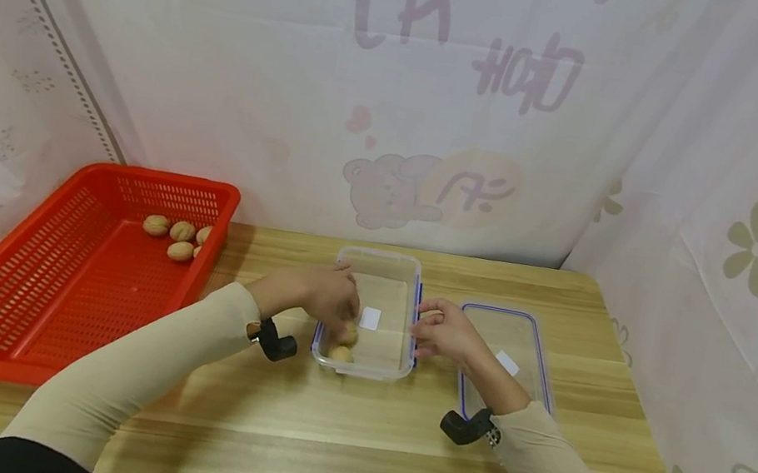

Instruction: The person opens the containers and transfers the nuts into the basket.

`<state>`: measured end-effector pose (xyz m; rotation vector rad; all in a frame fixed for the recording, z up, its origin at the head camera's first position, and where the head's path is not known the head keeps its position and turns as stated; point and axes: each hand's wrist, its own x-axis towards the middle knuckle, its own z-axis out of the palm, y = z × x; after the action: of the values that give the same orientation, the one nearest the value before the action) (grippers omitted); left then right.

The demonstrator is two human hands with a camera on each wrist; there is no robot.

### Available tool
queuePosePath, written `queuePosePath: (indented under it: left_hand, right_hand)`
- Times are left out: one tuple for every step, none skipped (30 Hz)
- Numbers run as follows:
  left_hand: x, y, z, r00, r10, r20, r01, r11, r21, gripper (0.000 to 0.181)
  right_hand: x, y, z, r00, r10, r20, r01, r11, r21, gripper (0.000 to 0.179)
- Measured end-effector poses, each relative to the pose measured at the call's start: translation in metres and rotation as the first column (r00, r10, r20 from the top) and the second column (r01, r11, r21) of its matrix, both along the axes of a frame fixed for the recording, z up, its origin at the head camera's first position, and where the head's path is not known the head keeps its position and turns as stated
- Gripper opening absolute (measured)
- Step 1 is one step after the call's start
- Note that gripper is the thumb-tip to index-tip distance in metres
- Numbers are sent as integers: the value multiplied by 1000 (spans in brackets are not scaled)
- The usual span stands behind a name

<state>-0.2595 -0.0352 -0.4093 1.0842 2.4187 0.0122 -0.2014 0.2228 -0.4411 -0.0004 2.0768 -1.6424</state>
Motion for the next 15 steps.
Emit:
queuePosePath:
  left_hand:
    - [0,0,-1,1000,-13,-2,13,1000,-3,42]
    - [0,0,-3,1000,-28,-8,28,1000,-4,39]
    - [0,0,-4,999,-39,-11,39,999,-2,36]
    - [0,1,-5,999,-42,-11,42,999,4,34]
    - [-1,1,-5,999,-43,-10,43,999,10,31]
    - [-1,1,-6,999,-45,-12,45,999,13,28]
    - [0,1,-7,999,-45,-11,46,999,20,26]
    - [0,1,-7,999,-44,-10,44,999,28,25]
    - [0,1,-8,999,-44,-8,44,998,37,24]
    - [1,1,-8,999,-43,-6,44,998,46,23]
    - [1,1,-8,999,-42,-6,43,997,57,23]
    - [2,0,-8,999,-41,-6,41,997,68,24]
    - [2,0,-8,999,-41,-5,42,996,80,25]
    - [3,-1,-8,999,-41,-6,41,995,91,27]
    - [3,-2,-8,999,-39,-5,39,994,105,29]
  right_hand:
    - [0,0,0,1000,-3,3,3,1000,1,45]
    - [0,0,0,1000,-4,3,4,1000,4,45]
    - [0,0,0,1000,-2,2,2,1000,5,45]
    - [0,0,0,1000,-3,3,3,1000,6,45]
    - [0,0,1,1000,-2,1,2,1000,5,45]
    - [-1,0,0,1000,-3,2,3,1000,5,45]
    - [-1,0,0,1000,-1,1,1,1000,4,45]
    - [0,0,1,1000,0,0,0,1000,4,45]
    - [0,0,1,1000,6,-4,-6,1000,2,46]
    - [-1,0,0,1000,2,-1,-2,1000,3,45]
    - [0,1,0,1000,5,-6,-5,1000,3,45]
    - [0,1,-1,1000,0,-2,0,1000,3,45]
    - [-1,1,-2,1000,1,-2,-1,1000,2,45]
    - [-1,1,-2,1000,-4,0,4,1000,3,44]
    - [-1,1,-2,1000,1,-4,-1,1000,2,45]
